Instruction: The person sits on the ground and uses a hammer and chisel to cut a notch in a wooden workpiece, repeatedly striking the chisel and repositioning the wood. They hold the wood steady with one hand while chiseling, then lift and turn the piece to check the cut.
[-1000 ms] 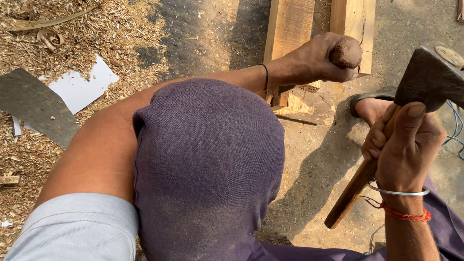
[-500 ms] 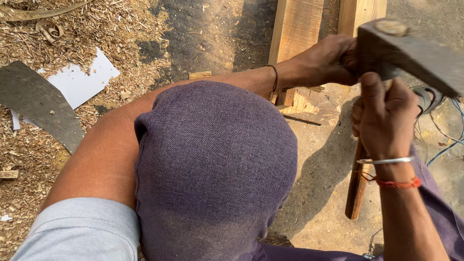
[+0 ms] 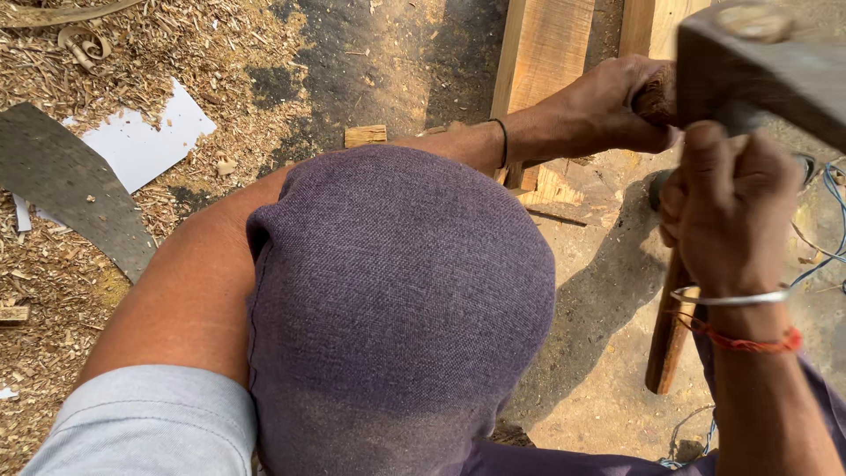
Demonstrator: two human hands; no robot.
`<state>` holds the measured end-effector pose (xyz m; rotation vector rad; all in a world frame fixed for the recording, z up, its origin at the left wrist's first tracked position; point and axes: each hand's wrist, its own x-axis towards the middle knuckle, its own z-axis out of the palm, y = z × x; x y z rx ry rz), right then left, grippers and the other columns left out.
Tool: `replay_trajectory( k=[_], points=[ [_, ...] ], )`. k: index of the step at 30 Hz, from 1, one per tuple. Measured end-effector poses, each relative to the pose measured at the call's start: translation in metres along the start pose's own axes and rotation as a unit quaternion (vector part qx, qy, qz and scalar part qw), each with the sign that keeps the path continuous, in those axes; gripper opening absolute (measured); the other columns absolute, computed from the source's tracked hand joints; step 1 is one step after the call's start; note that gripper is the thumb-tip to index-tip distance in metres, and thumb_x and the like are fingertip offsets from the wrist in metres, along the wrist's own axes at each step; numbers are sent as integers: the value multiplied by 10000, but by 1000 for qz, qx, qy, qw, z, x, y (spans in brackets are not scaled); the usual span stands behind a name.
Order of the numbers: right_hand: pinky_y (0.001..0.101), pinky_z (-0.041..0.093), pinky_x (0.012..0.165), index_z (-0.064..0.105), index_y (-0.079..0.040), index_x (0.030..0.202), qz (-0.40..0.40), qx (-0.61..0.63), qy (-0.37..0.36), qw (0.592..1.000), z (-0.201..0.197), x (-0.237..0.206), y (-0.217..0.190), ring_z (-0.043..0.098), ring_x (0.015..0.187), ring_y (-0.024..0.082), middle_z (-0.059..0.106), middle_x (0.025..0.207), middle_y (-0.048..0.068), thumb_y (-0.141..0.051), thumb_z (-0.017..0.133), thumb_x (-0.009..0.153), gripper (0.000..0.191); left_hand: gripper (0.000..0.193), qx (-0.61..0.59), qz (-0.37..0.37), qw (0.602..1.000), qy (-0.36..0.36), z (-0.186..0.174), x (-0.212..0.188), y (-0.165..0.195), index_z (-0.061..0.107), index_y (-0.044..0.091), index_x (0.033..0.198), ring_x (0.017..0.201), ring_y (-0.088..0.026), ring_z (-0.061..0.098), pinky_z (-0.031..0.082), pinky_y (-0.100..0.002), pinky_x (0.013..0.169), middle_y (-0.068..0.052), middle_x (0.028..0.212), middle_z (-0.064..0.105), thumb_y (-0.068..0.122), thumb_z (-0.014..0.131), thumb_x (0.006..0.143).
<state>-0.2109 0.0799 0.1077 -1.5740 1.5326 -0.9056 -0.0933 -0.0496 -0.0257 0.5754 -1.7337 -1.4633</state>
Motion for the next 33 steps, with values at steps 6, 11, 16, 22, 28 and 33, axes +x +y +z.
replay_trajectory(
  k=[6, 11, 16, 22, 28, 33],
  points=[
    [271, 288, 409, 429, -93, 859, 52, 11, 21, 998, 6, 1, -10, 405, 506, 62, 412, 631, -18, -445, 573, 1149, 478, 231, 2, -13, 1000, 8, 1, -1, -14, 673, 63, 999, 798, -157, 747, 661, -360, 740, -45, 835, 716, 192, 818, 874],
    [229, 295, 381, 434, -115, 846, -46, 22, 25, 998, -8, -6, -19, 384, 430, 46, 391, 555, -27, -519, 491, 1129, 497, 418, -43, 20, 998, 42, 5, 0, -26, 607, 96, 1105, 859, -121, 731, 650, -310, 807, 0, 910, 686, 229, 878, 815],
    [264, 353, 374, 461, -122, 874, 77, -46, 12, 996, 10, 4, 11, 433, 467, 66, 460, 610, -13, -463, 587, 1073, 414, 385, -21, 90, 995, 29, 5, -1, -22, 590, 80, 1129, 886, -115, 704, 622, -295, 816, -2, 949, 700, 222, 797, 837],
    [258, 275, 398, 407, -101, 849, 24, 46, 6, 999, -5, -2, -2, 369, 466, 56, 379, 612, -22, -482, 548, 1132, 495, 230, 3, -15, 1000, 19, 3, -7, -19, 682, 74, 998, 805, -131, 716, 622, -340, 773, -28, 866, 724, 179, 829, 854],
    [269, 323, 370, 409, -100, 835, -33, 49, 44, 997, 4, 0, 3, 398, 447, 69, 395, 583, -19, -482, 570, 1134, 512, 268, -12, 26, 999, 30, 7, -5, -28, 653, 101, 1029, 817, -113, 707, 636, -327, 784, 5, 881, 714, 167, 835, 843],
    [266, 304, 386, 480, -98, 933, 93, 11, 8, 996, 12, 6, 35, 388, 464, 66, 414, 599, -30, -475, 578, 1070, 413, 242, 8, -12, 1000, 11, 5, -10, -20, 645, 88, 968, 809, -111, 696, 613, -332, 760, 3, 844, 695, 137, 838, 832]
  ],
)
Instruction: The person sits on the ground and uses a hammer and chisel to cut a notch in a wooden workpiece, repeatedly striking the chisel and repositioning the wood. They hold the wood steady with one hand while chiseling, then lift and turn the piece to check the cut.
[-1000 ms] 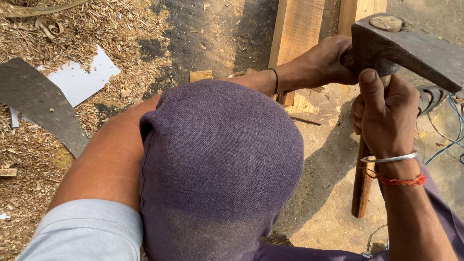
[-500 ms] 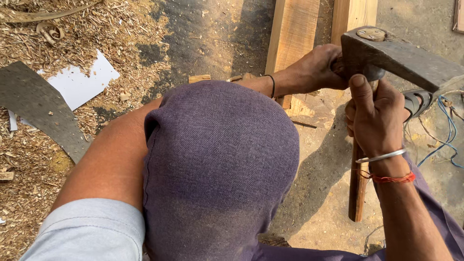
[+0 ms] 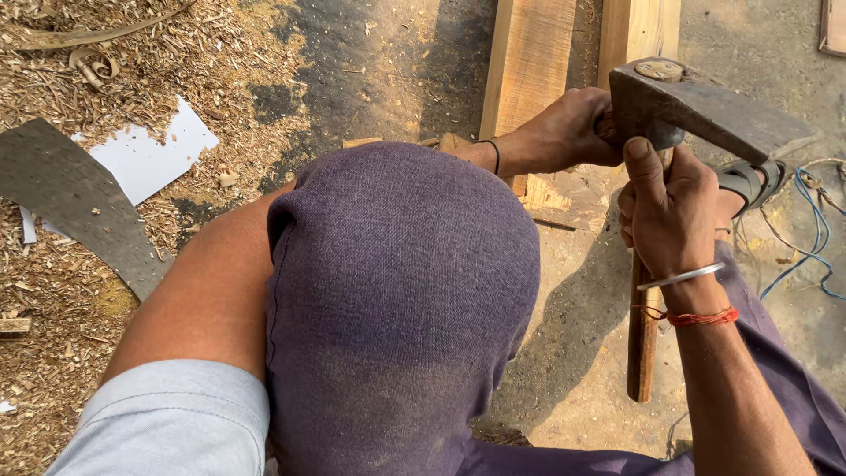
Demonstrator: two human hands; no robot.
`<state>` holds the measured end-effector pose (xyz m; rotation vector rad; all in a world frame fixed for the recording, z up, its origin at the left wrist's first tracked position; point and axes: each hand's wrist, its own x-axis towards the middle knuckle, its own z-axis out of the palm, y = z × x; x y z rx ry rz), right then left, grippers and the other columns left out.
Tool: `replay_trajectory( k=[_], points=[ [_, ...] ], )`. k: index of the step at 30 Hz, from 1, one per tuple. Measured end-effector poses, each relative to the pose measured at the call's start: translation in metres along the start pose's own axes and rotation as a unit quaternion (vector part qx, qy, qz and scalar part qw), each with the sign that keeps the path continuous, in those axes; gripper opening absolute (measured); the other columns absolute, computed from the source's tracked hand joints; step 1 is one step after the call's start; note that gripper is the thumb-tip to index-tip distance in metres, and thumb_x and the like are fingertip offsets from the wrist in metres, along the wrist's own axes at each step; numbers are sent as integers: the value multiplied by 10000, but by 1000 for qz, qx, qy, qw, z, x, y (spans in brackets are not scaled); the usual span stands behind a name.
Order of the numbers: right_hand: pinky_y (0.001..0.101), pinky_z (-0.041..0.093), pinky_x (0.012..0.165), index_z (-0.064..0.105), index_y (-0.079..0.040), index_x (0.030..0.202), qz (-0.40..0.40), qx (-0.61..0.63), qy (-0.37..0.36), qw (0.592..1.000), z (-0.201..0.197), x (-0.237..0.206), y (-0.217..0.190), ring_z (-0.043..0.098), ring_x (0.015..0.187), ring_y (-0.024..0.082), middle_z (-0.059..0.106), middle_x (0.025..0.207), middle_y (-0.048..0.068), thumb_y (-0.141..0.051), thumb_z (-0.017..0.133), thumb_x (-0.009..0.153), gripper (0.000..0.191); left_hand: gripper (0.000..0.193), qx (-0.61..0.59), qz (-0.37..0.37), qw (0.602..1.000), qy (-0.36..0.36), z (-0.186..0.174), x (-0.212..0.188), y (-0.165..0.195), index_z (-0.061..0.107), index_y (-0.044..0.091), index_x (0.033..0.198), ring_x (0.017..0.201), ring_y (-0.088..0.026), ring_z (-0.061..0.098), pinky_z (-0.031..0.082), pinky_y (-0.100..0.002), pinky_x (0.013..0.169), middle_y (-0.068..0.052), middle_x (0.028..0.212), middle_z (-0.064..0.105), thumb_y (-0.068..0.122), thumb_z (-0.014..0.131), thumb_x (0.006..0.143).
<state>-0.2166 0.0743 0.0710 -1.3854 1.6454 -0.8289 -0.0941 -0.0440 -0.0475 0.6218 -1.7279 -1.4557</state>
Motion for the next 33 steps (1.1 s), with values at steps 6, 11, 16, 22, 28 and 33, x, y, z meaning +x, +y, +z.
replay_trajectory(
  k=[6, 11, 16, 22, 28, 33],
  points=[
    [254, 316, 396, 443, -83, 893, -22, 47, 18, 999, -13, -18, -14, 406, 478, 64, 431, 621, -15, -527, 564, 1078, 496, 191, -85, 8, 996, 8, -7, -8, 13, 665, 89, 934, 833, -117, 695, 612, -325, 788, 0, 850, 689, 167, 829, 871],
    [253, 312, 434, 449, -72, 851, -92, 35, 24, 995, -21, -33, -37, 421, 516, 66, 419, 596, 8, -541, 539, 1132, 554, 189, -43, 16, 999, -5, 1, -8, 10, 654, 95, 924, 758, -112, 658, 593, -319, 732, 8, 795, 637, 181, 810, 860],
    [254, 325, 398, 472, -96, 914, -74, 15, 33, 997, -9, -25, -26, 437, 504, 69, 446, 647, -2, -496, 549, 1115, 454, 215, -50, 37, 998, -5, 4, -6, 0, 642, 104, 960, 759, -102, 664, 617, -313, 743, 22, 817, 661, 160, 817, 847],
    [252, 314, 390, 460, -89, 897, 13, 2, -18, 1000, 0, -14, -1, 409, 479, 66, 451, 626, -13, -432, 561, 1101, 412, 176, -7, -37, 999, -8, 2, -18, -7, 644, 101, 923, 722, -124, 640, 575, -340, 685, -1, 784, 642, 142, 804, 860],
    [261, 298, 388, 414, -96, 847, -115, 29, 21, 993, -27, -30, -30, 367, 432, 75, 398, 570, 4, -537, 495, 1128, 529, 244, -83, 14, 996, 1, -9, -15, -7, 648, 93, 968, 796, -133, 685, 643, -340, 787, -8, 839, 663, 183, 847, 861],
    [281, 355, 389, 411, -75, 842, -133, 32, 27, 990, -10, -21, -28, 430, 457, 93, 442, 603, 15, -487, 543, 1156, 534, 236, -73, 29, 997, -1, -9, -12, -4, 655, 79, 986, 785, -146, 689, 650, -342, 773, -27, 839, 666, 180, 833, 868]
  ],
)
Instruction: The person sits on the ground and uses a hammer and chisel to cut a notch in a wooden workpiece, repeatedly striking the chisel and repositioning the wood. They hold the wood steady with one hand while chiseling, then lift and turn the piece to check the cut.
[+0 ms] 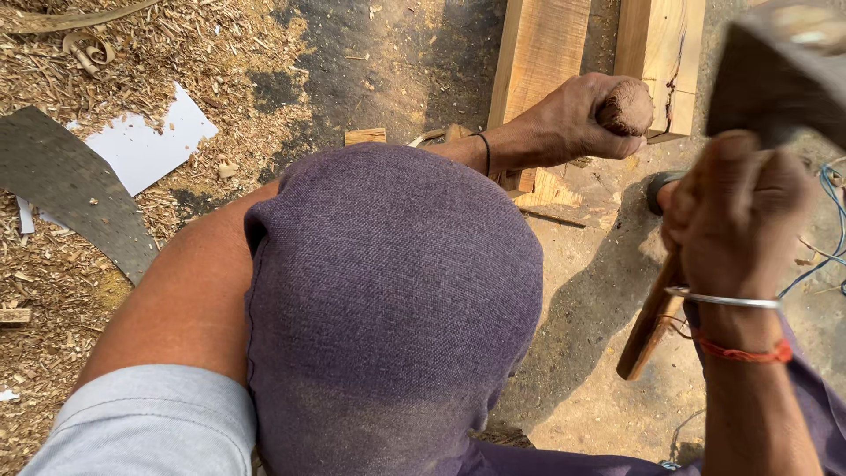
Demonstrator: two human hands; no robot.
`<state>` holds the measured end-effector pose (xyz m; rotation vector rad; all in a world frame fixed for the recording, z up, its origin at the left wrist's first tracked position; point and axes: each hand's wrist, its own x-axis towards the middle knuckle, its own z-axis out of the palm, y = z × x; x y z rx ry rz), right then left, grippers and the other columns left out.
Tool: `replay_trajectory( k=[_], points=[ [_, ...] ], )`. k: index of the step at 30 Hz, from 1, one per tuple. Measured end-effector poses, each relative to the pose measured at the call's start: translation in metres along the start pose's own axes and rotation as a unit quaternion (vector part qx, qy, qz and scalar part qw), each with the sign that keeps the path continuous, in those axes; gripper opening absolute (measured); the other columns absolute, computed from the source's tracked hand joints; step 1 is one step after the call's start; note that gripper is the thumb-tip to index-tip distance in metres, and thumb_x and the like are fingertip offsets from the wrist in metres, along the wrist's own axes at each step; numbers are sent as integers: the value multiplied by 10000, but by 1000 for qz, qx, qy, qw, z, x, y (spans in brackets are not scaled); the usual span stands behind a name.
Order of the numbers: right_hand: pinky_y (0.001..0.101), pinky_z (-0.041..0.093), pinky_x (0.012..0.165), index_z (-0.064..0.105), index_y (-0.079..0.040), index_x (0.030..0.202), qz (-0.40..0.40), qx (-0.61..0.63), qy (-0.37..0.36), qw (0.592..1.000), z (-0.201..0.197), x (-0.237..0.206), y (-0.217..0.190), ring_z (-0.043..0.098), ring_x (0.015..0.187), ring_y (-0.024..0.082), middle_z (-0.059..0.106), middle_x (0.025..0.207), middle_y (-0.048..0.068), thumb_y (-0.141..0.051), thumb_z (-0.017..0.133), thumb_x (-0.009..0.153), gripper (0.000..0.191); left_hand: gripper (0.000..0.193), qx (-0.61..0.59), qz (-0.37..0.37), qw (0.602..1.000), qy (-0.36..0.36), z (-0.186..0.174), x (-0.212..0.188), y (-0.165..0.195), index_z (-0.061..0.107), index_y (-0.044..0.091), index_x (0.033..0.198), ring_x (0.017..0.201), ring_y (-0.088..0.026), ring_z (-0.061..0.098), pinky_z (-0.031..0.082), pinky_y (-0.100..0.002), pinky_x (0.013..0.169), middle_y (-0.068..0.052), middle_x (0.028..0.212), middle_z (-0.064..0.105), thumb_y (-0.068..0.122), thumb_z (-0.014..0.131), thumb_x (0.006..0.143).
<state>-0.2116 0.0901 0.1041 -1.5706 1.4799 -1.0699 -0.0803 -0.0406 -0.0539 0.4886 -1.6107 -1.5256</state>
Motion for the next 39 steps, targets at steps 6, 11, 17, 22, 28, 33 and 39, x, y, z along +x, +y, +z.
replay_trajectory(
  k=[6, 11, 17, 22, 28, 33, 39],
  points=[
    [256, 351, 386, 470, -115, 893, 146, -52, -32, 987, 11, 8, 26, 439, 487, 62, 465, 628, -8, -469, 580, 1074, 412, 252, 81, -54, 995, 0, -1, -1, 5, 632, 111, 988, 744, -105, 693, 639, -312, 705, 4, 793, 673, 221, 800, 836],
    [249, 343, 403, 428, -91, 838, -10, 27, -1, 1000, -8, -2, 4, 426, 472, 68, 433, 606, -4, -508, 531, 1156, 534, 261, 34, -44, 998, 2, -1, -2, -5, 672, 83, 1004, 789, -128, 683, 616, -327, 746, -9, 834, 675, 244, 832, 873],
    [265, 327, 382, 429, -130, 860, 70, -26, -5, 997, 12, 10, 30, 421, 488, 78, 444, 638, -26, -386, 620, 1081, 388, 362, 30, -8, 1000, -6, 2, 3, -20, 681, 113, 1105, 889, -78, 733, 643, -304, 823, 40, 951, 750, 271, 859, 832],
    [262, 300, 367, 439, -82, 847, 184, -45, -49, 981, 8, -3, 43, 384, 441, 80, 414, 577, -5, -427, 559, 1070, 428, 246, 55, -82, 995, -27, 1, -4, -6, 698, 86, 984, 769, -94, 673, 591, -318, 700, 8, 827, 696, 239, 846, 862],
    [249, 324, 403, 454, -73, 885, 136, 4, -8, 991, 1, -15, 16, 405, 486, 65, 441, 634, -7, -498, 531, 1086, 476, 182, 31, -69, 997, -29, -5, -1, 25, 661, 118, 909, 672, -93, 666, 605, -316, 622, 16, 755, 654, 212, 811, 862],
    [254, 350, 417, 454, -55, 853, 107, 5, 5, 994, -5, -17, 7, 416, 499, 75, 474, 661, 22, -548, 515, 1091, 551, 185, 108, -25, 994, -24, 1, 14, 36, 653, 128, 874, 661, -106, 680, 589, -320, 622, 22, 720, 659, 229, 805, 845],
    [248, 355, 434, 443, -71, 874, 75, 0, 7, 997, -8, -18, 5, 428, 515, 72, 471, 665, 26, -579, 497, 1093, 555, 212, 61, -20, 997, -44, -8, 18, 35, 670, 110, 915, 692, -115, 675, 588, -327, 628, 3, 745, 663, 276, 796, 878]
  ],
)
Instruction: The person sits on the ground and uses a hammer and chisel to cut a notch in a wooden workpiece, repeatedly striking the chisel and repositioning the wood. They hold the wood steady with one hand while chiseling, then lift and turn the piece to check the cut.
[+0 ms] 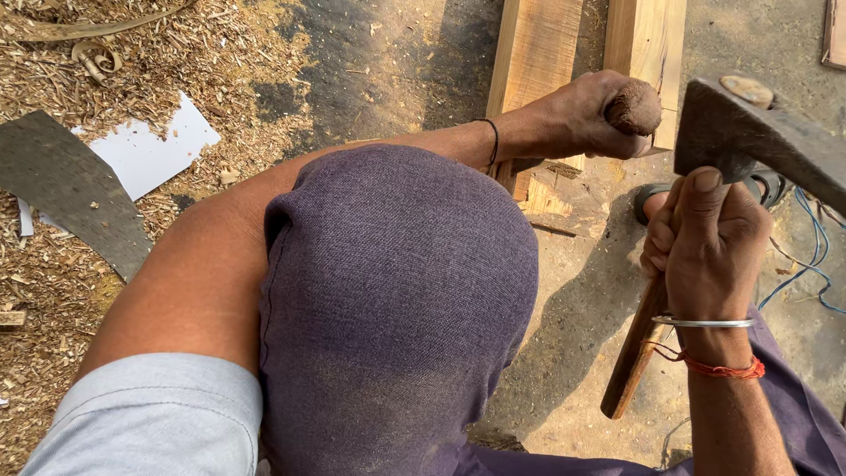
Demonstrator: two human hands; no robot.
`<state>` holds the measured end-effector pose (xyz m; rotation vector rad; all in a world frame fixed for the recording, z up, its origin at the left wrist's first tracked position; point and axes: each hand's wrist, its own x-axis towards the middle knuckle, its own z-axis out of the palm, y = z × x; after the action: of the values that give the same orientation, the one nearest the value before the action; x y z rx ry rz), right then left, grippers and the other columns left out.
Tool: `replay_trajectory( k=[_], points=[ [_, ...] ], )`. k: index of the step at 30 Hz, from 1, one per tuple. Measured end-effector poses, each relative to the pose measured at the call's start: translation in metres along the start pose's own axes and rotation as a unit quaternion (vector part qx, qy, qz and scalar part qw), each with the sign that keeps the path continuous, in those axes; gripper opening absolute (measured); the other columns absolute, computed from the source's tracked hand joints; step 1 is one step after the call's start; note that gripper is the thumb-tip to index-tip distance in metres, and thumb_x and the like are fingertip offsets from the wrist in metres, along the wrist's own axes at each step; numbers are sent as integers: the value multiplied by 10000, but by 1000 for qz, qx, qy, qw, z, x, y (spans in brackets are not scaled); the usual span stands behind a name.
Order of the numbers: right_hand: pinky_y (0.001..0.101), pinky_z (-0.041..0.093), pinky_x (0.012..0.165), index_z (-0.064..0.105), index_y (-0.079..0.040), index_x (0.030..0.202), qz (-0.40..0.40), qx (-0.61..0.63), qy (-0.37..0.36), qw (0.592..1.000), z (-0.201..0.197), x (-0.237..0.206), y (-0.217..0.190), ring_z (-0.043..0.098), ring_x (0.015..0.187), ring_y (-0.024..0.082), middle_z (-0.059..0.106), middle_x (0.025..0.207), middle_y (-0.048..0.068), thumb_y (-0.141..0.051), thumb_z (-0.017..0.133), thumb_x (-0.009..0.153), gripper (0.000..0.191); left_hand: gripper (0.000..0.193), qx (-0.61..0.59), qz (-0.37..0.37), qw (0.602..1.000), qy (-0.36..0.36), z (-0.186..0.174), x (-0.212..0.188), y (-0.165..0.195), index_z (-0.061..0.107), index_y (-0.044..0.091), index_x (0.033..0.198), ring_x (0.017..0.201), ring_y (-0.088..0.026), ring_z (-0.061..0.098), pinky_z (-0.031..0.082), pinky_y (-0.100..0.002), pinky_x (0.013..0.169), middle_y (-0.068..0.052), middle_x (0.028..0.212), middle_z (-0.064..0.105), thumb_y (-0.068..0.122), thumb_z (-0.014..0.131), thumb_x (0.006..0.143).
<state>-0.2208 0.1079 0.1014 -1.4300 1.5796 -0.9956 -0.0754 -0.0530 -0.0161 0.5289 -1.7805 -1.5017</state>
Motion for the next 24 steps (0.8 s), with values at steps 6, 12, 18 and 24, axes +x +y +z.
replay_trajectory(
  k=[6, 12, 18, 24],
  points=[
    [249, 325, 402, 430, -54, 829, -42, 15, 4, 999, 0, 7, 3, 423, 465, 82, 457, 601, 41, -552, 519, 1157, 603, 211, 19, 38, 999, 27, 11, 5, -12, 685, 121, 923, 711, -93, 715, 636, -287, 684, 24, 759, 692, 281, 813, 876],
    [259, 322, 386, 464, -99, 942, 57, 7, -37, 998, 19, 30, 30, 406, 470, 62, 424, 620, -14, -501, 595, 1066, 441, 206, 75, -17, 997, 14, 6, 0, -25, 623, 115, 859, 672, -95, 583, 500, -299, 598, 24, 723, 582, 197, 811, 842],
    [280, 342, 413, 455, -68, 929, -9, -2, 1, 1000, 5, 22, 11, 440, 501, 91, 441, 593, 9, -537, 536, 1138, 519, 203, -9, 0, 1000, 15, 1, -8, -32, 622, 116, 904, 702, -99, 635, 582, -294, 682, 37, 751, 604, 213, 800, 907],
    [283, 340, 375, 368, -92, 908, -5, 16, 24, 1000, 21, 27, 11, 440, 474, 95, 431, 628, 5, -473, 589, 1111, 486, 170, -30, 57, 998, 27, 6, -4, -34, 662, 114, 953, 781, -106, 691, 617, -320, 727, 37, 826, 675, 192, 802, 897]
  ],
)
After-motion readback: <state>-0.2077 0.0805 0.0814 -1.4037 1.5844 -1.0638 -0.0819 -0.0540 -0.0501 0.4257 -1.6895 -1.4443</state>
